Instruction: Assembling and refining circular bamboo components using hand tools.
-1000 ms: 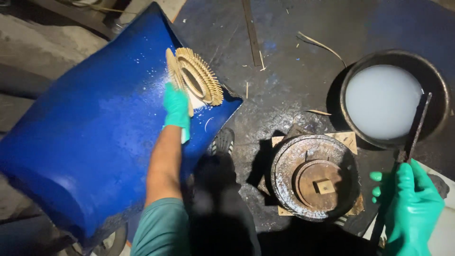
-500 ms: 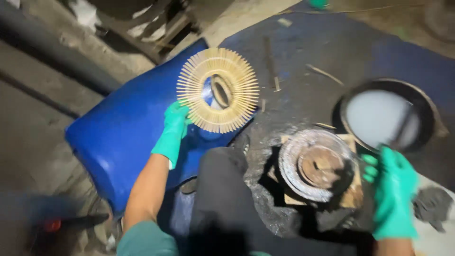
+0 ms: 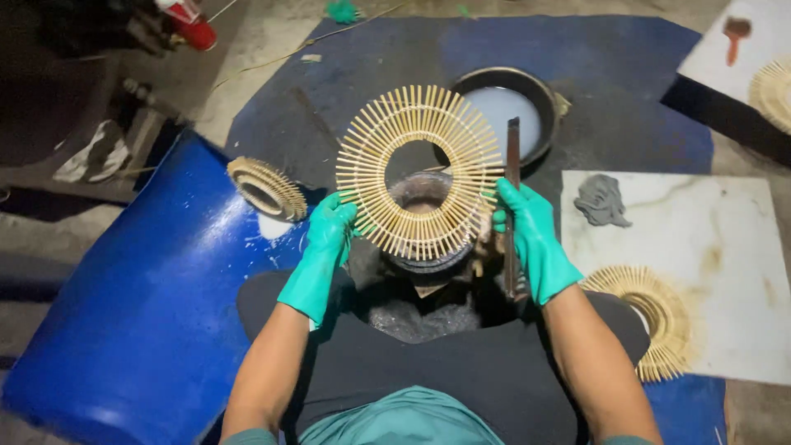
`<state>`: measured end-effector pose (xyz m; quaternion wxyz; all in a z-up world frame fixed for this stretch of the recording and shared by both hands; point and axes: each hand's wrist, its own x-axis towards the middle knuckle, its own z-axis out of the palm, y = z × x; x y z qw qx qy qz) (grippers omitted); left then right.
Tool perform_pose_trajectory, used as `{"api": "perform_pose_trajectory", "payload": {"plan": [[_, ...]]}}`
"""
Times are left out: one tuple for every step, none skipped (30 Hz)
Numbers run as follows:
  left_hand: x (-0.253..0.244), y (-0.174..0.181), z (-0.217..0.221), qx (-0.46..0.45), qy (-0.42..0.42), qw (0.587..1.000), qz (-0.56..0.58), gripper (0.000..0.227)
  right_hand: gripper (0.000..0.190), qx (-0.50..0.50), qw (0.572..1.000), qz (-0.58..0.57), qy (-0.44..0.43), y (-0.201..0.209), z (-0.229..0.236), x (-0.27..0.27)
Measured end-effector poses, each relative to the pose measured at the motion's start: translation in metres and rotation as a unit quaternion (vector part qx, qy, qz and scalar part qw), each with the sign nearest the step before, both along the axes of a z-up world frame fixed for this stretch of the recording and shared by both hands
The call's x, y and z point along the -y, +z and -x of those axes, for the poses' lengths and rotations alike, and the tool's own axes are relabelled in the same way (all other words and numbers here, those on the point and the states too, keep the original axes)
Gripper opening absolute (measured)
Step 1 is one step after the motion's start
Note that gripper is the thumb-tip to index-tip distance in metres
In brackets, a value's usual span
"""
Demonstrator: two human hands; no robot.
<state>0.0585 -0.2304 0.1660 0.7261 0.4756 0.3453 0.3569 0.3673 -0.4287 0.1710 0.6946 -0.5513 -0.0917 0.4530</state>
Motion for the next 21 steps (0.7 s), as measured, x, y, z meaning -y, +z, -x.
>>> {"api": "perform_pose_trajectory", "payload": {"plan": [[0.001,-0.008,-0.006,-0.002,-0.008,1.000,0.000,0.040,0.027,-0.002,1.000,0.000,-0.008,-0.002,-0.002,0.004],[0.001,-0.014,-0.008,-0.007,-0.008,1.000,-0.015,0.039,0.027,0.000,1.000,0.008,-0.022,-0.004,-0.003,0.005],[0.000,-0.019,-0.010,-0.013,-0.009,0.999,-0.029,0.038,0.028,0.002,0.999,0.015,-0.037,-0.006,-0.002,0.006],[0.010,-0.004,-0.015,-0.018,-0.010,0.999,-0.030,0.038,0.028,-0.003,0.999,0.015,-0.038,-0.008,-0.002,0.007],[0.019,0.011,-0.020,0.012,-0.031,0.999,0.019,0.038,0.028,0.027,0.998,-0.003,-0.050,-0.011,0.000,0.007],[0.027,0.026,-0.024,0.042,-0.048,0.996,0.068,0.038,0.029,0.057,0.996,-0.020,-0.059,-0.013,0.002,0.007],[0.029,0.024,-0.026,0.037,-0.048,0.996,0.068,0.038,0.029,0.052,0.997,-0.021,-0.059,-0.010,0.004,0.009],[0.031,0.021,-0.027,0.032,-0.043,0.996,0.065,0.040,0.031,0.076,0.995,-0.024,-0.052,-0.007,0.006,0.013],[0.033,0.019,-0.027,0.027,-0.039,0.997,0.062,0.043,0.033,0.101,0.994,-0.027,-0.045,-0.003,0.009,0.016],[0.029,0.014,-0.028,0.026,-0.041,0.997,0.061,0.043,0.033,0.099,0.994,-0.028,-0.047,0.006,0.011,0.019],[0.024,0.010,-0.028,0.024,-0.011,0.999,0.028,0.043,0.039,0.114,0.990,-0.002,-0.082,0.016,0.014,0.023],[0.020,0.003,-0.030,0.028,0.018,0.999,-0.005,0.042,0.047,0.133,0.984,0.022,-0.116,0.026,0.015,0.028],[0.019,0.006,-0.030,0.031,0.016,0.999,-0.006,0.042,0.047,0.136,0.983,0.021,-0.118,0.039,0.021,0.034],[0.020,0.008,-0.031,0.051,0.016,0.998,-0.022,0.042,0.046,0.176,0.976,0.018,-0.127,0.052,0.026,0.042],[0.020,0.009,-0.031,0.070,0.015,0.997,-0.038,0.043,0.045,0.216,0.967,0.016,-0.136,0.065,0.030,0.049],[0.018,0.004,-0.027,0.072,0.013,0.997,-0.035,0.043,0.045,0.219,0.966,0.019,-0.138,0.063,0.033,0.055],[0.016,-0.002,-0.024,0.023,0.034,0.988,-0.147,0.040,0.045,0.191,0.973,-0.017,-0.127,0.060,0.036,0.060],[0.014,-0.007,-0.023,-0.027,0.050,0.965,-0.258,0.037,0.045,0.162,0.978,-0.052,-0.119,0.057,0.038,0.068],[0.025,0.007,-0.023,-0.024,0.043,0.966,-0.255,0.037,0.045,0.164,0.977,-0.048,-0.125,0.057,0.040,0.067],[0.035,0.022,-0.023,-0.098,0.028,0.893,-0.439,0.037,0.045,0.066,0.993,-0.052,-0.084,0.058,0.042,0.066],[0.045,0.036,-0.022,-0.167,0.013,0.780,-0.603,0.038,0.046,-0.033,0.997,-0.056,-0.043,0.058,0.045,0.065]]}}
